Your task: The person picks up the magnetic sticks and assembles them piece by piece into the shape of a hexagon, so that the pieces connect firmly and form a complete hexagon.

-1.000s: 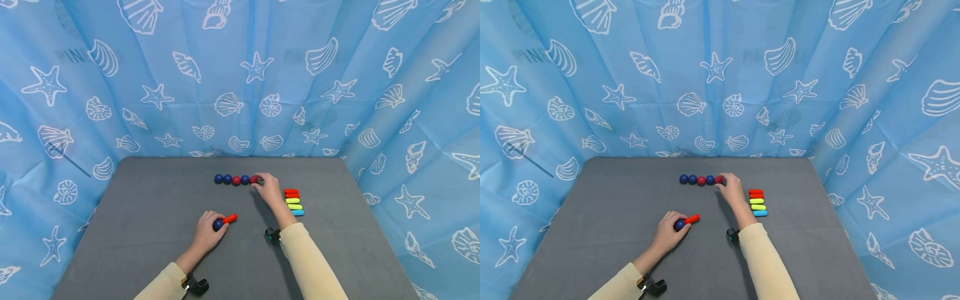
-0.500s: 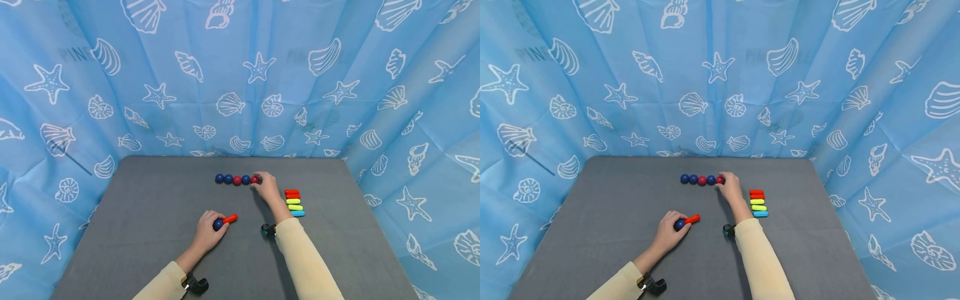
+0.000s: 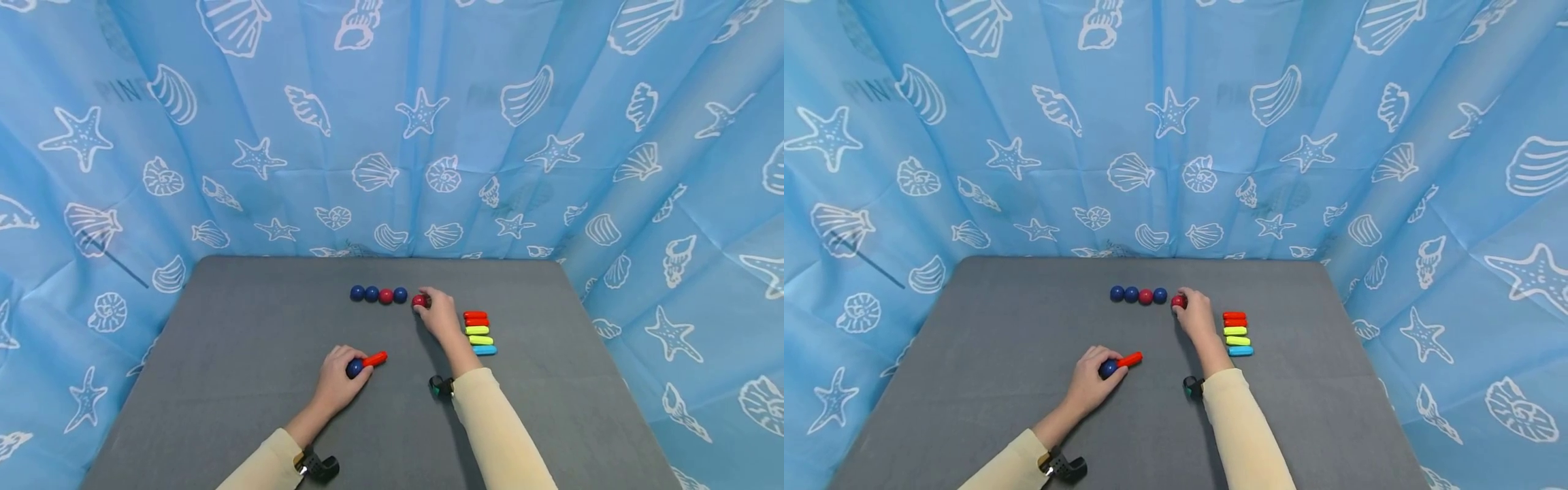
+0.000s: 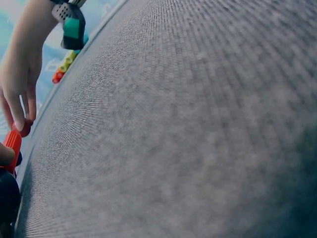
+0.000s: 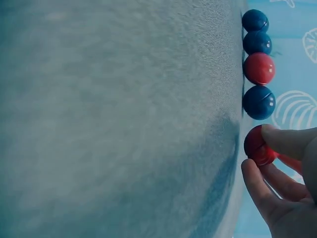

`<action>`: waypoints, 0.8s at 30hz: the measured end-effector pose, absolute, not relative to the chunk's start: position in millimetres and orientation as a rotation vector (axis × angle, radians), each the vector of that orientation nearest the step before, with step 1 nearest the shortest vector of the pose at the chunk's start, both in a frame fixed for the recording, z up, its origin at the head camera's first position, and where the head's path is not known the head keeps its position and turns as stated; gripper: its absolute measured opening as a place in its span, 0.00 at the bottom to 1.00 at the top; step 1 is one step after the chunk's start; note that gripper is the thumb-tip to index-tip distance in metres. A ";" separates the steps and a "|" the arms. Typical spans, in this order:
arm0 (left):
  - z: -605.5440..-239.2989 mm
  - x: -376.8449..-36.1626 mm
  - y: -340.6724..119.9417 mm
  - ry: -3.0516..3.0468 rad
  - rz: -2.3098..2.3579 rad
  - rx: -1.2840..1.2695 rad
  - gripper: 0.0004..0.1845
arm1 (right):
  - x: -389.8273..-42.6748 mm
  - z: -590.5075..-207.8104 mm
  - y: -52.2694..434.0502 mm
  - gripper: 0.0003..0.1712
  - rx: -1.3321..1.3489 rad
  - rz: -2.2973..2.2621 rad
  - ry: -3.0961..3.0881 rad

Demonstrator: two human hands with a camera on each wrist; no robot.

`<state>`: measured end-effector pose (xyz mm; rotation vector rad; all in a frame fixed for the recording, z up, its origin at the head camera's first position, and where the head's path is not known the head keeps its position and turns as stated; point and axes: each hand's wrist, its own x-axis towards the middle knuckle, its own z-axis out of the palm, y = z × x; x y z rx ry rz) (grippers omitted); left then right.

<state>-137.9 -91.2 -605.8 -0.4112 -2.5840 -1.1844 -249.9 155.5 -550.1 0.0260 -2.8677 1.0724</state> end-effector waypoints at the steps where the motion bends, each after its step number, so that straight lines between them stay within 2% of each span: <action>1: -606.0 -137.7 -91.2 -2.580 -1.187 -0.412 0.08 | -247.2 -550.2 155.7 0.25 0.031 1.079 -2.863; 11: -607.8 -137.2 -91.7 -2.574 -1.173 -0.397 0.09 | -215.2 -543.1 148.1 0.21 0.126 1.185 -2.811; 24: -604.0 -137.7 -89.0 -2.628 -1.170 -0.363 0.09 | -183.9 -540.5 133.2 0.23 0.223 1.265 -2.814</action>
